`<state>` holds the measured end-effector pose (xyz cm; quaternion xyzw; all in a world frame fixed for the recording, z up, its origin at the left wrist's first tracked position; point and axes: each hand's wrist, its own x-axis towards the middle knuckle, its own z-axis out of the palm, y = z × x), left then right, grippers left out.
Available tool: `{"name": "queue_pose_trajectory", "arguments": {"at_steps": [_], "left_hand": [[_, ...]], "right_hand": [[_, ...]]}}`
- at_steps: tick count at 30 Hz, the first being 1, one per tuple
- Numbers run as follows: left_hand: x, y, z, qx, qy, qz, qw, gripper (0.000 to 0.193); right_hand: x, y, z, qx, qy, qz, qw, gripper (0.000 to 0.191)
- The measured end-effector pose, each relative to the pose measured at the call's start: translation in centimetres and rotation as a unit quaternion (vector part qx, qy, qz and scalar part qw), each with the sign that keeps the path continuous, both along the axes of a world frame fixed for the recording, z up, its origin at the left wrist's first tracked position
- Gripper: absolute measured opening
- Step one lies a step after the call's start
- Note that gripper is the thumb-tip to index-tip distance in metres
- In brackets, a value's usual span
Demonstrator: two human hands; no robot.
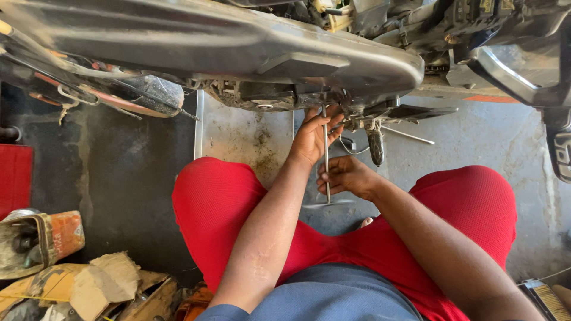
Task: The person is working on the underside of a motorcycle, using a T-handle wrench and pliers to adjust and tighten components near the engine and chain area. The person removes a bolt and places it in a metal tray, then continues to manipulate parts of the motorcycle's undercarriage.
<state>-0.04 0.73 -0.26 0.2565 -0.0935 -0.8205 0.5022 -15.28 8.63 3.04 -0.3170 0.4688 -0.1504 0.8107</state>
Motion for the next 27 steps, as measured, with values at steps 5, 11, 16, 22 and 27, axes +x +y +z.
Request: {"name": "queue_pose_trajectory", "arguments": {"at_steps": [5,11,16,22,27], "left_hand": [[0.0,0.1,0.0,-0.008,0.018,0.004,1.000,0.053],[0.4,0.3,0.3,-0.005,0.019,0.009,1.000,0.048],[0.7,0.1,-0.1,-0.020,0.022,0.009,1.000,0.042],[0.3,0.0,-0.6,-0.012,0.038,0.019,0.999,0.042],[0.4,0.3,-0.5,-0.001,0.031,0.007,1.000,0.052]], "right_hand": [[0.4,0.2,-0.1,-0.018,0.044,-0.025,0.999,0.025],[0.2,-0.2,0.4,0.037,-0.022,-0.024,0.999,0.023],[0.5,0.0,0.6,-0.039,0.103,0.012,0.994,0.025],[0.6,-0.5,1.3,0.021,-0.060,-0.002,0.998,0.031],[0.7,-0.7,1.4,-0.021,0.084,0.035,0.996,0.023]]}}
